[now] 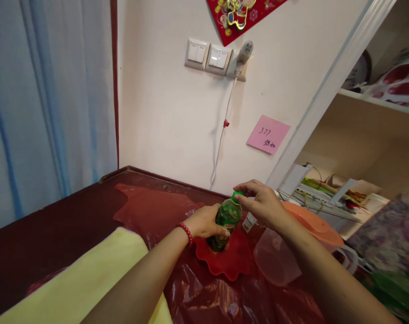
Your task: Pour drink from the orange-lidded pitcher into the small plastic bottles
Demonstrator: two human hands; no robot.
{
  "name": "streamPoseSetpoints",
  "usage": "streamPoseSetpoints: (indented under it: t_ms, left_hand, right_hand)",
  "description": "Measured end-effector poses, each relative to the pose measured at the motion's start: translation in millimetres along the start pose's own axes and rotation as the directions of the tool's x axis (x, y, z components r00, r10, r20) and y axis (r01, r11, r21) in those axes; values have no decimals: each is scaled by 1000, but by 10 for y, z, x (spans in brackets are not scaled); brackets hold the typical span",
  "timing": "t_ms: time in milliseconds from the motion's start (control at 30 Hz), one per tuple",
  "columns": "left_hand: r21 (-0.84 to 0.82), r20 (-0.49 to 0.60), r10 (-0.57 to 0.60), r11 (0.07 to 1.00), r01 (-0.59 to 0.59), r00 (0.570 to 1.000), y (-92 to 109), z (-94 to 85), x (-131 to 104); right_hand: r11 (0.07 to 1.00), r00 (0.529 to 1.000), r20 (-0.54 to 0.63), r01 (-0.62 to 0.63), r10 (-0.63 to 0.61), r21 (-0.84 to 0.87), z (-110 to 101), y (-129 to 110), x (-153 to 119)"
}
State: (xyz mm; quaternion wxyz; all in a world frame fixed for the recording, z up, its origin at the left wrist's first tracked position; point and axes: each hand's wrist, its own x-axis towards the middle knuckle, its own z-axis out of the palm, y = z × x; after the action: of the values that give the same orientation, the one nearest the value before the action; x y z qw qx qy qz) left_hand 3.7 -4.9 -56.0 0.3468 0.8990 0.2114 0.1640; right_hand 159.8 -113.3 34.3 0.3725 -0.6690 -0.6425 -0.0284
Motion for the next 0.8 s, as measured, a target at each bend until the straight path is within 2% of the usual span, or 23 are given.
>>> streamPoseSetpoints:
  t_ms: [367, 633, 800]
  left_hand:
    - [22, 5, -7, 1000, 7, 1000, 3, 4, 0]
    - [22, 11, -7, 1000, 7, 1000, 51, -25, -19]
    - [5, 2, -3, 1000, 3, 1000, 30, -13, -22]
  right_hand:
    - [997, 998, 6, -66, 67, -47, 11, 8, 7]
    - [996, 998, -2, -62, 62, -63, 20, 19, -43]
    - [999, 999, 48, -10, 12, -33, -38, 2, -57]
